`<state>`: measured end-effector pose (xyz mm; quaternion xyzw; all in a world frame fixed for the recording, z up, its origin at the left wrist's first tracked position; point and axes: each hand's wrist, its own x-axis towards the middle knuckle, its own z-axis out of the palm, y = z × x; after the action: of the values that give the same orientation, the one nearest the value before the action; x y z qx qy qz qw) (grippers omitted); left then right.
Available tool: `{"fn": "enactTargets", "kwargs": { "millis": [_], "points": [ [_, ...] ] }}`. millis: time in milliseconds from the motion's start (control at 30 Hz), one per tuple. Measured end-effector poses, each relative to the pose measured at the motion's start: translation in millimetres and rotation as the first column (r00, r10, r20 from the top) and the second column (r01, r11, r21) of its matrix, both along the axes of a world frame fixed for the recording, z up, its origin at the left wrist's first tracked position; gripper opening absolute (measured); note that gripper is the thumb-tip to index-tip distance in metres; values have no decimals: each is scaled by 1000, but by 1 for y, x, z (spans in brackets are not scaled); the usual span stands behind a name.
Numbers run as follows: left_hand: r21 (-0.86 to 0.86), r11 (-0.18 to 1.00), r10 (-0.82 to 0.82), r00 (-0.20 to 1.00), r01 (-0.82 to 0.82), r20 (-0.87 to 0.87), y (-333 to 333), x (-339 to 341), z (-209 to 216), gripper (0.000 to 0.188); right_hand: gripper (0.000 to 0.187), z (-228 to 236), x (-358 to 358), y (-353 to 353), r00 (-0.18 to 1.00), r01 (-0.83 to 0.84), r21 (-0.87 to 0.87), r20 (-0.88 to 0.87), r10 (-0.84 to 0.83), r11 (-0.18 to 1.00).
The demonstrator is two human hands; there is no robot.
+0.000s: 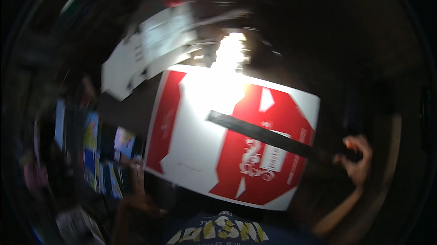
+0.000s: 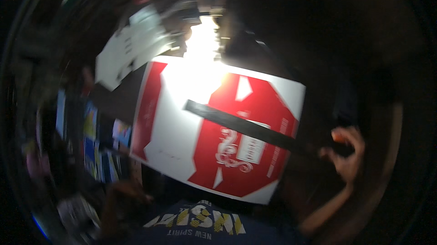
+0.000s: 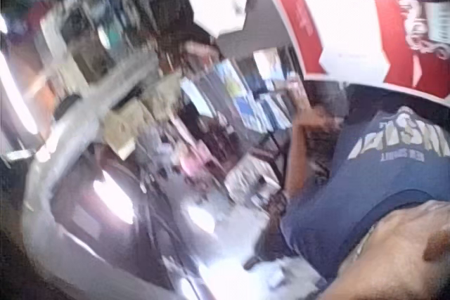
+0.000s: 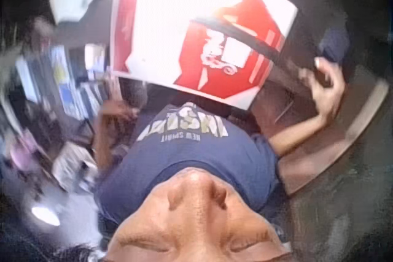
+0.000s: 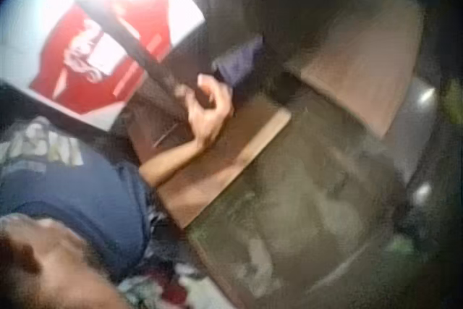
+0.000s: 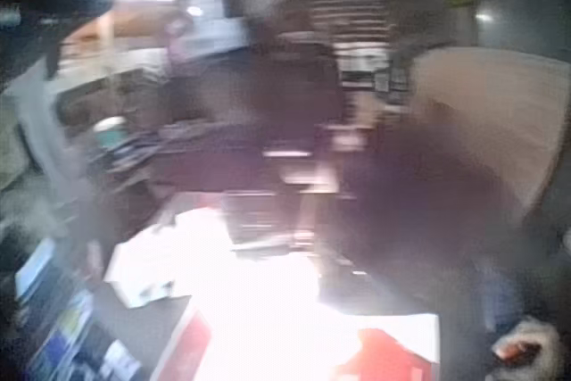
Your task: The person uses a ruler and a pen-like tool to score or mark fold lines on flat red and white printed cardboard packaging sheets by hand.
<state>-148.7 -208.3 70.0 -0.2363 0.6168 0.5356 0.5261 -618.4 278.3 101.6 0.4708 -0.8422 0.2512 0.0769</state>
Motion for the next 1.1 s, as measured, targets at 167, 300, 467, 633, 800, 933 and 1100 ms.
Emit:
{"fn": "enactTargets", "kwargs": {
  "millis": [167,300,467,633,800,933,1100],
  "points": [
    [565,825,447,641,-26,-624,7,-147,37,28,14,7,29,-9,917,121,-25,385,-102,992],
    [77,980,133,315,-185,-940,21,-192,43,29,11,12,49,2,969,49,119,237,-77,992],
    [-174,862,-239,-80,-476,-968,42,-232,8,54,15,3,28,13,946,71,56,313,-85,996],
    [-615,703,-513,344,-358,-787,34,-265,-30,120,18,-5,26,14,971,199,-83,152,-185,976],
    [-722,545,-640,344,-427,-687,18,-252,-2,120,26,4,-15,-39,912,319,-36,283,-296,947],
    [-496,704,-390,306,-508,-868,23,-272,8,102,31,-12,-20,-69,915,298,96,256,-313,950],
    [-482,774,-468,142,-410,-872,27,-288,-13,57,31,-21,-3,-70,884,375,20,294,-364,927]
  ]
}}
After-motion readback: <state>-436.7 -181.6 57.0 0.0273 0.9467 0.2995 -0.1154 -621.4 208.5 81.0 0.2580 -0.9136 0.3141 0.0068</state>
